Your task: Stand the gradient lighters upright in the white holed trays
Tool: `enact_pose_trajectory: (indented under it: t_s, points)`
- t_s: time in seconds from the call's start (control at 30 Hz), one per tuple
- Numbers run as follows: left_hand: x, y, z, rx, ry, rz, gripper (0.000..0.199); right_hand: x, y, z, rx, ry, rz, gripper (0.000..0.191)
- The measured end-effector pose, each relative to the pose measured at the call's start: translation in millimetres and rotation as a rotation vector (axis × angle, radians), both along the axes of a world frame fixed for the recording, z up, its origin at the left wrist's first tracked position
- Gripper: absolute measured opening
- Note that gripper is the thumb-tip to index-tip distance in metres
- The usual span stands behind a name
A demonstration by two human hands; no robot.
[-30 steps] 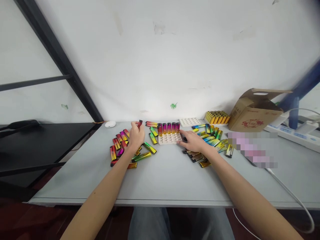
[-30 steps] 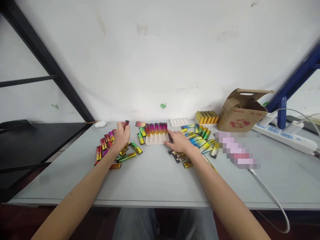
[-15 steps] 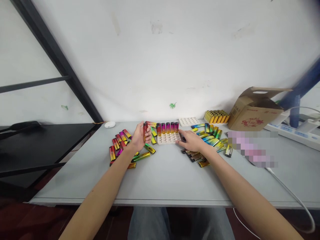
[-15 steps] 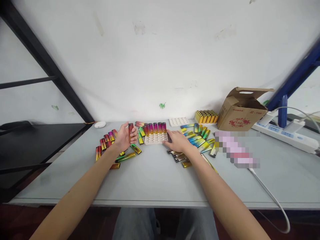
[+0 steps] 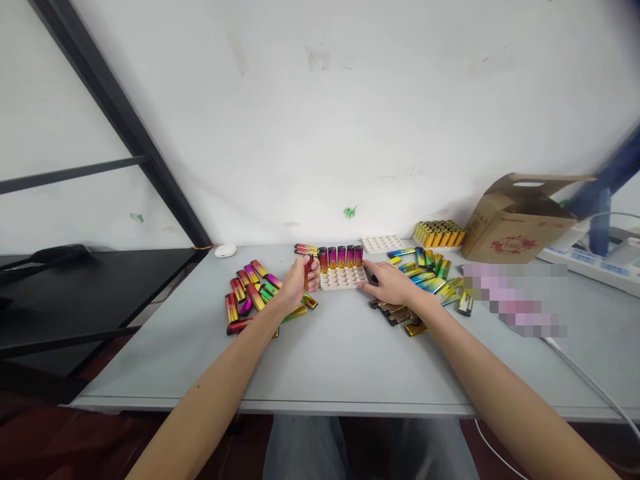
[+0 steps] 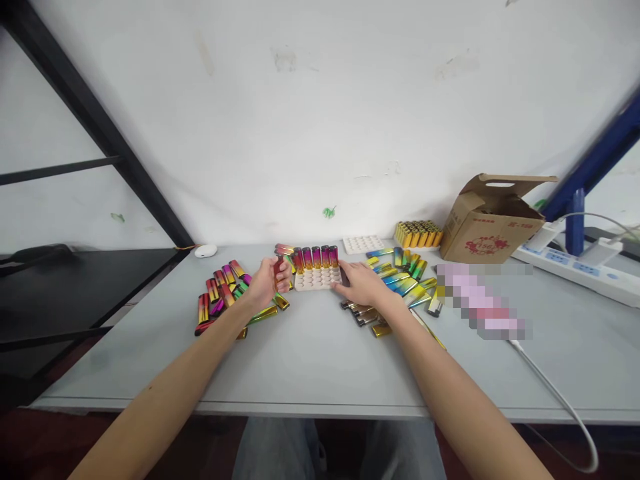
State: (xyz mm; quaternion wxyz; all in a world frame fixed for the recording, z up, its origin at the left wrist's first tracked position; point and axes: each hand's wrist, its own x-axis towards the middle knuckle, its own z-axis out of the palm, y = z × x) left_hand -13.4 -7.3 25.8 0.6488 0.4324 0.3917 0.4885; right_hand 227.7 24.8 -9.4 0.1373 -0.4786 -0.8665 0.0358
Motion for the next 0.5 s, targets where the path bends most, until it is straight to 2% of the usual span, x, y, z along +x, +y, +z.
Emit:
enact_pose_trajectory:
  t_s: [0.37, 0.5]
  points:
    - [3.2, -6.2, -2.5, 0.043, -0.096, -0.096, 0.024, -0.8, -0.7, 0.4, 0.005, -0.001, 0.012, 0.055]
    - [5.8, -6.6, -4.5, 0.050, -0.127, -0.089, 0.029, -1.4, -1.0, 0.5, 0.016, -0.004, 0.016, 0.054]
